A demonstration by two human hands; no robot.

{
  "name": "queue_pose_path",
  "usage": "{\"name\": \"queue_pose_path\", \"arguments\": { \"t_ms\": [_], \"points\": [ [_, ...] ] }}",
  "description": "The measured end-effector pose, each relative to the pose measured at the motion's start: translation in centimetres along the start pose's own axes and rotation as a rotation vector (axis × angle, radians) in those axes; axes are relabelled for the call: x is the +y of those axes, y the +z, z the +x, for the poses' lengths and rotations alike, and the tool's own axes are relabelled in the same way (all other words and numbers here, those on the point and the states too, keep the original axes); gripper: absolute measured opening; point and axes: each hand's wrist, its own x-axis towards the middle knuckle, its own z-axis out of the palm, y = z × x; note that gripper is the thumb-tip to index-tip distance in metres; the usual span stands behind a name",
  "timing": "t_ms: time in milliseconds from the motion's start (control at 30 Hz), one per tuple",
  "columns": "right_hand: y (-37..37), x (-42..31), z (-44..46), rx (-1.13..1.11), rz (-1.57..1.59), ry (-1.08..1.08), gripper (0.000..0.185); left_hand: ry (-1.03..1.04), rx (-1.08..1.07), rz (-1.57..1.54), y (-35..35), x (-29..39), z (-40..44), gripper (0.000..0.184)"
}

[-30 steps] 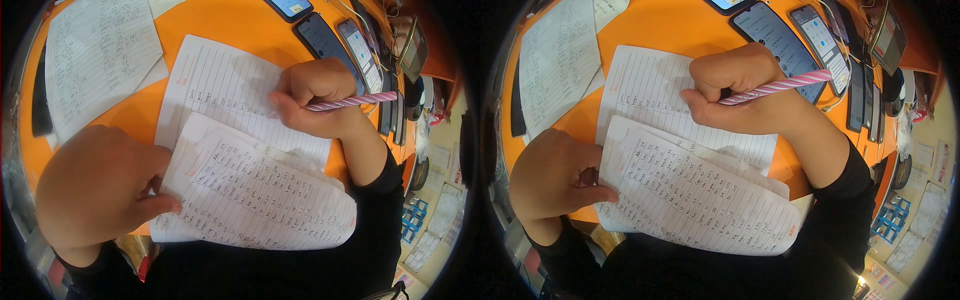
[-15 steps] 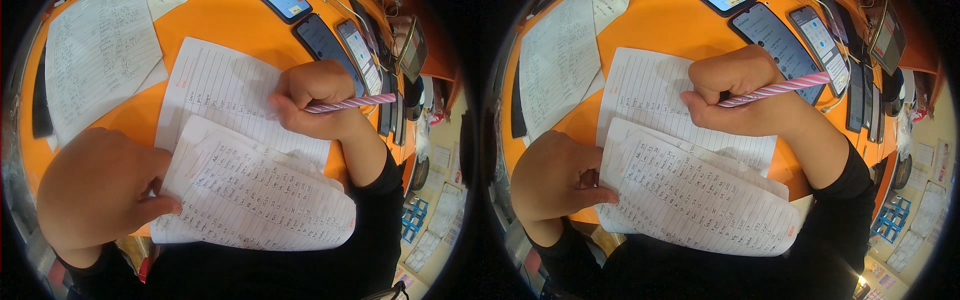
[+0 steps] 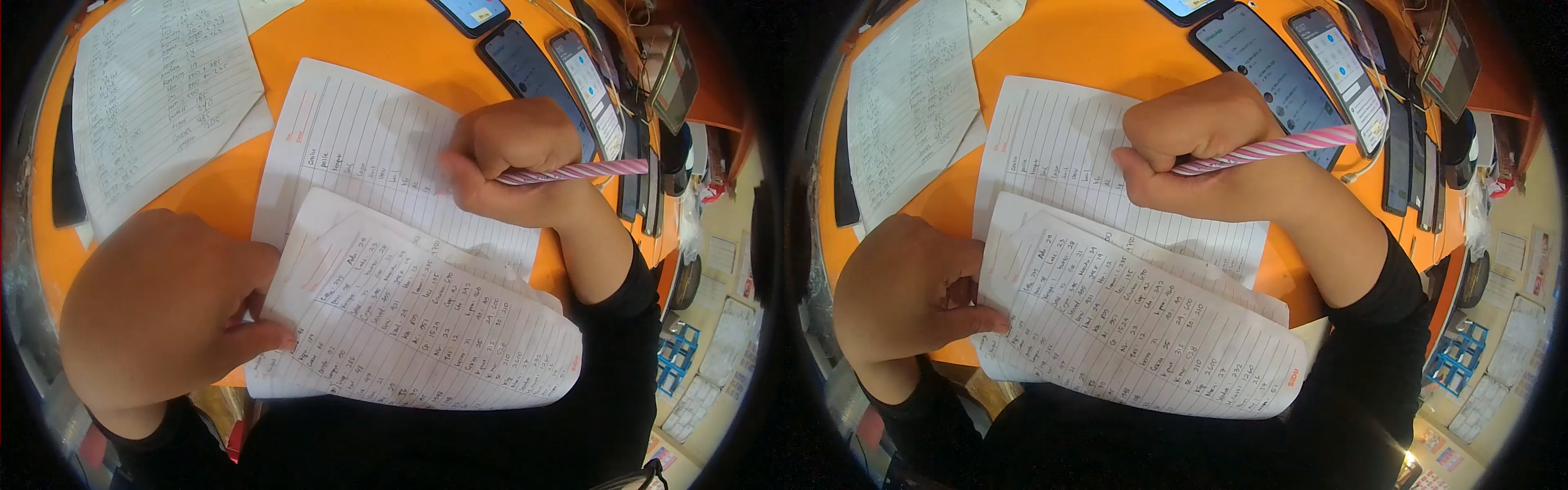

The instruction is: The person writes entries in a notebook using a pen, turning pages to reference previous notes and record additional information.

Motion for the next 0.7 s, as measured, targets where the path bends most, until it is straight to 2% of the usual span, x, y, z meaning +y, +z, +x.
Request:
{"name": "queue_pose_path", "arguments": {
  "t_ms": [100, 400, 567, 700],
  "points": [
    [0.05, 0.25, -0.13, 0.005, 0.088, 0.036, 0.038, 0.001, -0.001, 0.003, -0.08, 0.11, -0.03, 0.031],
    [-0.76, 0.61, -0.29, -0.065, 0.026, -0.006, 0.037, 0.017, 0.029, -0.002, 0.22, -0.15, 0.02, 0.031],
    [-0.09, 0.27, -0.25, 0.001, 0.04, -0.006, 0.041, -0.039, -0.032, -0.017, -0.08, 0.11, 0.16, 0.031],
    [-0.14, 0.4, -0.34, 0.006, 0.042, 0.0, 0.04, 0.01, 0.009, -0.007, 0.19, -0.14, 0.12, 0.031]
  ]
}}
